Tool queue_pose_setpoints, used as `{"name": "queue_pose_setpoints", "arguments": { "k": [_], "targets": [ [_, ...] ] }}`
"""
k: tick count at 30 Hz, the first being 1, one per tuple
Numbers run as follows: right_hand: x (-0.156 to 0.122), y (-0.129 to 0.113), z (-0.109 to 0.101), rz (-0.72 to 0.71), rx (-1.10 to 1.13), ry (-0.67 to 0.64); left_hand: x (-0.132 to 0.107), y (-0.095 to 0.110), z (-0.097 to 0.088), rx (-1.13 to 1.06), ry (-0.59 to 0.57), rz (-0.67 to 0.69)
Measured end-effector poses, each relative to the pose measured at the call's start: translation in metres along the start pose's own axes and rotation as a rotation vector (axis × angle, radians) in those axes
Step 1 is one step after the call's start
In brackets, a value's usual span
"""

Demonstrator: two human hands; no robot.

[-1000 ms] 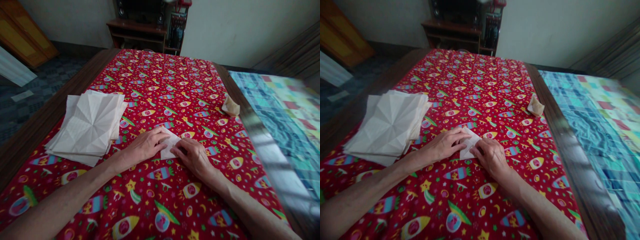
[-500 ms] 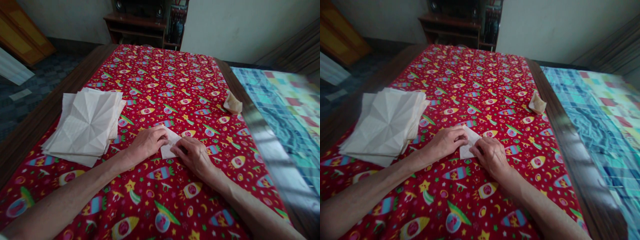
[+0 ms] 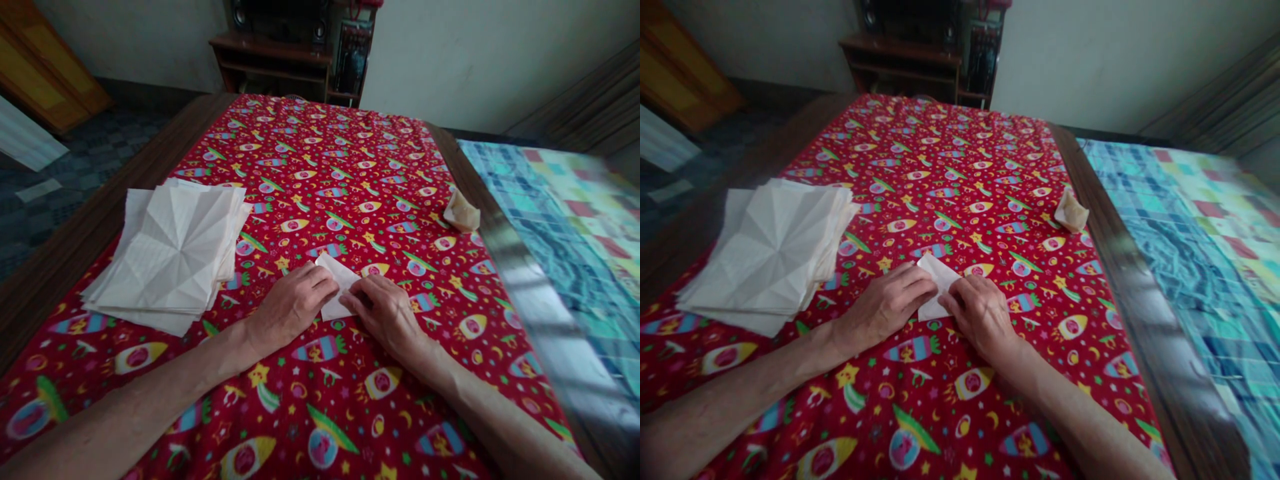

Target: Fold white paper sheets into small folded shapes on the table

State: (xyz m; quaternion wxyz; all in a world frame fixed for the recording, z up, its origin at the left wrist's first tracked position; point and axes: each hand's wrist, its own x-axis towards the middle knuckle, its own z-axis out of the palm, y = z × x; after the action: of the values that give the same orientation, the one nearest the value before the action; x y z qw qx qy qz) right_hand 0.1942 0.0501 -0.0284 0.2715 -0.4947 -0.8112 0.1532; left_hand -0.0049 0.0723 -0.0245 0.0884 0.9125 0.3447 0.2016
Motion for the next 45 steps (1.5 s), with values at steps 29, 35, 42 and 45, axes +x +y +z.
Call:
{"name": "queue_pose_setpoints", "arguments": {
  "k": [29, 35, 42, 45],
  "targets": [
    [0.005, 0.003, 0.002, -0.107, -0.1, -0.005, -0.007, 0.001, 0.0, -0.074, 0.001, -0.044],
    [0.007, 0.008, 0.003, -0.139, -0.018, -0.015, -0.019, -0.006, -0.003, -0.148, -0.006, 0.019],
    [0.008, 0.009, 0.004, -0.129, -0.008, -0.027, -0.047, -0.002, -0.013, -0.036, -0.191, 0.085],
    [0.008, 0.009, 0.004, -0.124, -0.01, -0.036, -0.05, -0.001, -0.012, 0.003, -0.208, 0.08]
  ]
}}
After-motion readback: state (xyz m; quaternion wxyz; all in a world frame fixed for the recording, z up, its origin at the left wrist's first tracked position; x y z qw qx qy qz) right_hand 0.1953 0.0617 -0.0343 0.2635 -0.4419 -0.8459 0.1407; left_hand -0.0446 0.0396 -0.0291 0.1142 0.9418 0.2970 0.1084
